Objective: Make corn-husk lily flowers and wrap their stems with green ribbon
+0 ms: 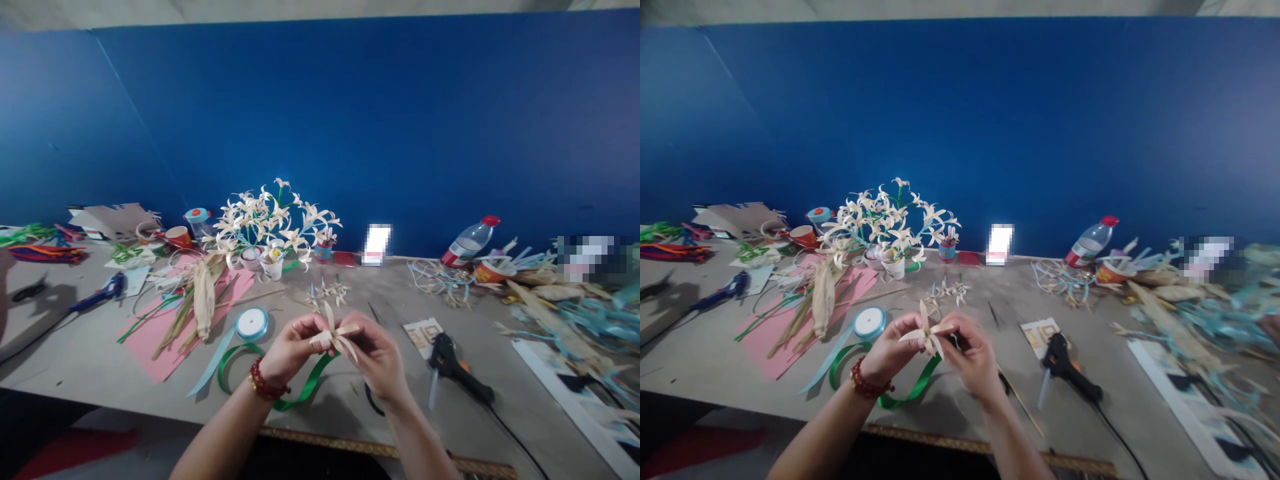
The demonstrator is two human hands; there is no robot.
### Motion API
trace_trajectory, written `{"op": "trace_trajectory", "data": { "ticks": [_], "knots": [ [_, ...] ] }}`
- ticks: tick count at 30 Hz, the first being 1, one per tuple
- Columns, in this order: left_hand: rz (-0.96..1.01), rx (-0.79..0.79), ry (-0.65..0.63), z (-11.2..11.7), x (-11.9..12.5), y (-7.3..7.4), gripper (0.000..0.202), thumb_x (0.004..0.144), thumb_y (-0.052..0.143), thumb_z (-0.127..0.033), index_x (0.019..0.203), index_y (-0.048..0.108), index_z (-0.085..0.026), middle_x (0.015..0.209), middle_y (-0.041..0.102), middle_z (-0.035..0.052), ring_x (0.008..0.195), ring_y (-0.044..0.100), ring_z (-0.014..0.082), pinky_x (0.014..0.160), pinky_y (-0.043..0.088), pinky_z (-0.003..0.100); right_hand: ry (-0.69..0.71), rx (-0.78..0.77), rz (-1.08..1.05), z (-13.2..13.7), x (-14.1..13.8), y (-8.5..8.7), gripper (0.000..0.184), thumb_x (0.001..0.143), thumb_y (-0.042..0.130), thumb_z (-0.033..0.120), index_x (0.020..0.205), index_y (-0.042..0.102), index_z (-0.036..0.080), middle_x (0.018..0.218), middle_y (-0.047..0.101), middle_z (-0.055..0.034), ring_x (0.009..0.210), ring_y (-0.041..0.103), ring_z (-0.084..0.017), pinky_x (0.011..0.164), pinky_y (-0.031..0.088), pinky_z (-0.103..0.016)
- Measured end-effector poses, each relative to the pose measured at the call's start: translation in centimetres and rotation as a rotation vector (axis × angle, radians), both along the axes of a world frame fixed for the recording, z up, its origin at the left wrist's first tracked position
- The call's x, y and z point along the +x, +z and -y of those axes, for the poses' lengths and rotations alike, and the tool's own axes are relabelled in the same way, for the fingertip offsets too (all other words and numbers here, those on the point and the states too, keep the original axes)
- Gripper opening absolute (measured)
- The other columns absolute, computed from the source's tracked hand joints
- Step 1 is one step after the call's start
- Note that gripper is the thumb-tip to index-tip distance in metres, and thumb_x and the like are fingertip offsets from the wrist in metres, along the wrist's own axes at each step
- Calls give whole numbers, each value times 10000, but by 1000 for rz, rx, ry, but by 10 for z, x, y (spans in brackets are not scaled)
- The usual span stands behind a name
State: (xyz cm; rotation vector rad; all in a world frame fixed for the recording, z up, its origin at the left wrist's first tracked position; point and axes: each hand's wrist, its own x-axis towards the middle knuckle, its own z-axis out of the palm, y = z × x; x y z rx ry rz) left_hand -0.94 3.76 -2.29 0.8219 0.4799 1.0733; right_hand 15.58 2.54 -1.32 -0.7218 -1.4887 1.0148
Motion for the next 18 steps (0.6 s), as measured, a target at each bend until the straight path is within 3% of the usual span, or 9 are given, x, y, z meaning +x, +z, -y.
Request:
{"op": "trace_trajectory", "data": {
  "ticks": [5,10,18],
  "knots": [
    [-43,43,-60,-7,-3,0,247,667,880,-258,763,694,-128,689,692,20,607,633,121,613,466,225,-11,2,-1,0,1,-2,47,874,684,205,835,684,231,813,598,-22,736,590,-166,660,458,-276],
    [4,-15,-102,-9,-1,-1,243,663,884,-245,740,687,-126,675,692,21,601,623,113,614,445,217,-28,38,3,-3,1,1,39,860,696,210,828,689,229,802,608,-20,720,579,-164,639,451,-265],
    [19,-55,-164,-14,-2,1,256,656,887,-279,736,698,-124,654,667,26,606,594,121,636,428,241,-5,66,130,-9,1,17,216,892,658,350,739,677,199,748,632,-34,697,582,-179,645,455,-284]
  ]
}}
